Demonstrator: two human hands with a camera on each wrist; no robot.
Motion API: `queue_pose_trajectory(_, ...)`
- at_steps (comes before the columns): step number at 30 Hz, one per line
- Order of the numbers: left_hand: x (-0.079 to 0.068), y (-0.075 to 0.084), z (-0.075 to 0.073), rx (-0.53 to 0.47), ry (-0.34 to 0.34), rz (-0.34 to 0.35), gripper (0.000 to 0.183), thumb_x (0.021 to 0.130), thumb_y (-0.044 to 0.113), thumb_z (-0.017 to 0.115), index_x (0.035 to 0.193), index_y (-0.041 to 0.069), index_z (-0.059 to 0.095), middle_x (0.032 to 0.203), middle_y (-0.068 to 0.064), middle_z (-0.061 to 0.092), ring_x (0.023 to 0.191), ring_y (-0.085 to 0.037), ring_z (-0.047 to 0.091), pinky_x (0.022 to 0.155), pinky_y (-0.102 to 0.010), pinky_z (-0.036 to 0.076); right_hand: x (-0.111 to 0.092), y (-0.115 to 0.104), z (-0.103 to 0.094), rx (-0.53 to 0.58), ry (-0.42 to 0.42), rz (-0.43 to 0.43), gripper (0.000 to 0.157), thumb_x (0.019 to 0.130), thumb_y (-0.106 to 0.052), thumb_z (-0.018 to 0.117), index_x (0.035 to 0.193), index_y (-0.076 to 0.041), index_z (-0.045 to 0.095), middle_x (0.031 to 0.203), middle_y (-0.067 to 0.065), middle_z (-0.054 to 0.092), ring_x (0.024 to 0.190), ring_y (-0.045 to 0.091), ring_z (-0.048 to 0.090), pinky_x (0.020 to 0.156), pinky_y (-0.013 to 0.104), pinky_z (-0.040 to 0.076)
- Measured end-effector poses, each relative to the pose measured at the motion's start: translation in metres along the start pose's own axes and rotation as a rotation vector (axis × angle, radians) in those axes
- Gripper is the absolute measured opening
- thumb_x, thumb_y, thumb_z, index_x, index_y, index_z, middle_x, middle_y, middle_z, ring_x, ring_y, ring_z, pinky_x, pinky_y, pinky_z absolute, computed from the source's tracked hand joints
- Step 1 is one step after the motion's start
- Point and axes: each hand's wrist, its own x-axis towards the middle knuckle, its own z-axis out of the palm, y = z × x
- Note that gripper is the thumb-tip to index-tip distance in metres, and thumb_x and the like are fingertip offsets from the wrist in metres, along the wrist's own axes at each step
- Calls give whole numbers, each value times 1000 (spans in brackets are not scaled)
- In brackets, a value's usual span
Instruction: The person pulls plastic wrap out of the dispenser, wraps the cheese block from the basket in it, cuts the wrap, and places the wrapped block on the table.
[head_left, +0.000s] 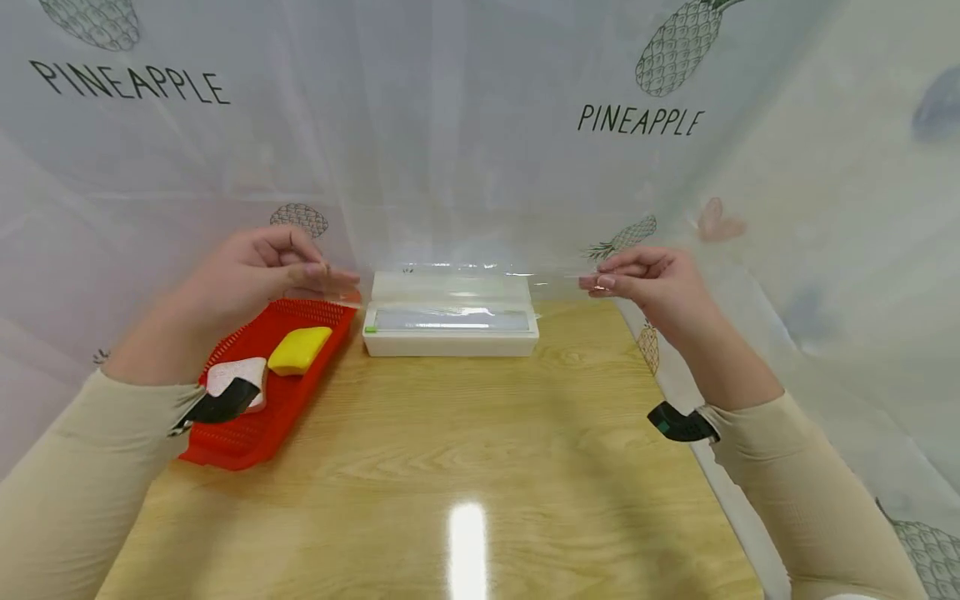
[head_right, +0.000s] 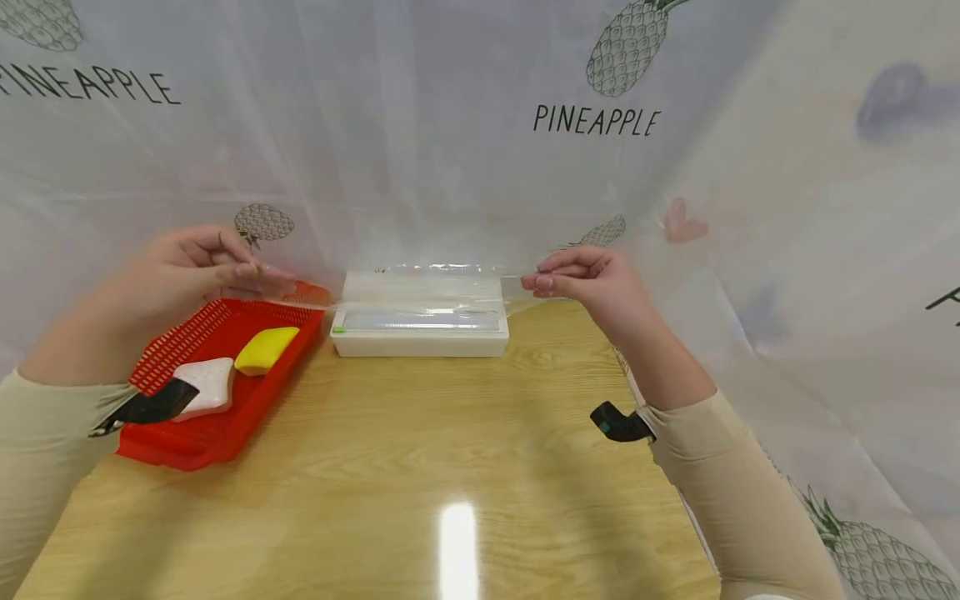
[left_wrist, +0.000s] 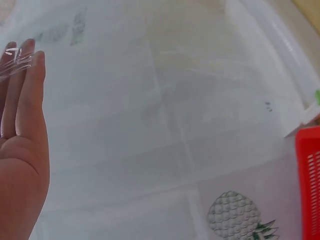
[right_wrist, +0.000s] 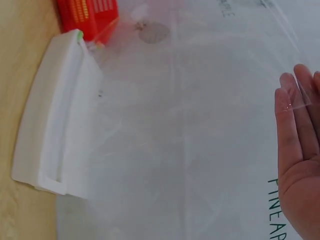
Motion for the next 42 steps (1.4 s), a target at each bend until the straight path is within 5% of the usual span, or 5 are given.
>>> queue_pose_trajectory(11, -73, -50, 36, -139, -246, 114, 27, 90, -21, 51, 94, 2, 63, 108, -13, 62, 104, -25, 62, 87, -31, 53, -81, 51, 18, 77, -216, -40, 31, 90, 19, 53, 96, -4, 74, 111, 13, 70, 108, 30, 64, 97, 39, 48)
queue_pose_trajectory(20, -122, -116, 73, -271, -386, -85, 14, 93, -9, 55, 97, 1, 65, 99, -14, 63, 92, -23, 60, 79, -31, 53, -142, 129, 27, 186, -312, 220, 31, 94, 14, 49, 100, -9, 70, 111, 10, 70, 105, 25, 66, 90, 42, 52)
queue_pose_trajectory(27, -145, -173, 104, -273, -349, -234, 6, 92, 1, 63, 95, 1, 69, 94, -10, 69, 87, -14, 63, 77, -28, 54, -173, 189, 24, 139, -241, 389, 22, 97, 5, 52, 99, -10, 69, 107, 5, 67, 100, 24, 67, 84, 40, 55)
queue_pose_trajectory(36, -157, -218, 129, -154, -309, -308, 9, 89, 5, 69, 91, -4, 70, 90, -12, 70, 83, -11, 64, 76, -27, 54, -189, 229, 26, 117, -180, 572, 16, 98, -3, 56, 105, 11, 57, 107, 23, 64, 102, 28, 66, 91, 40, 52)
queue_pose_trajectory(42, -166, -234, 137, -124, -276, -260, 4, 89, 2, 68, 91, 5, 71, 91, -9, 69, 86, -9, 63, 78, -26, 53, -188, 236, 26, 53, -228, 605, 17, 97, -4, 57, 104, 12, 58, 104, 19, 66, 104, 25, 66, 90, 34, 52)
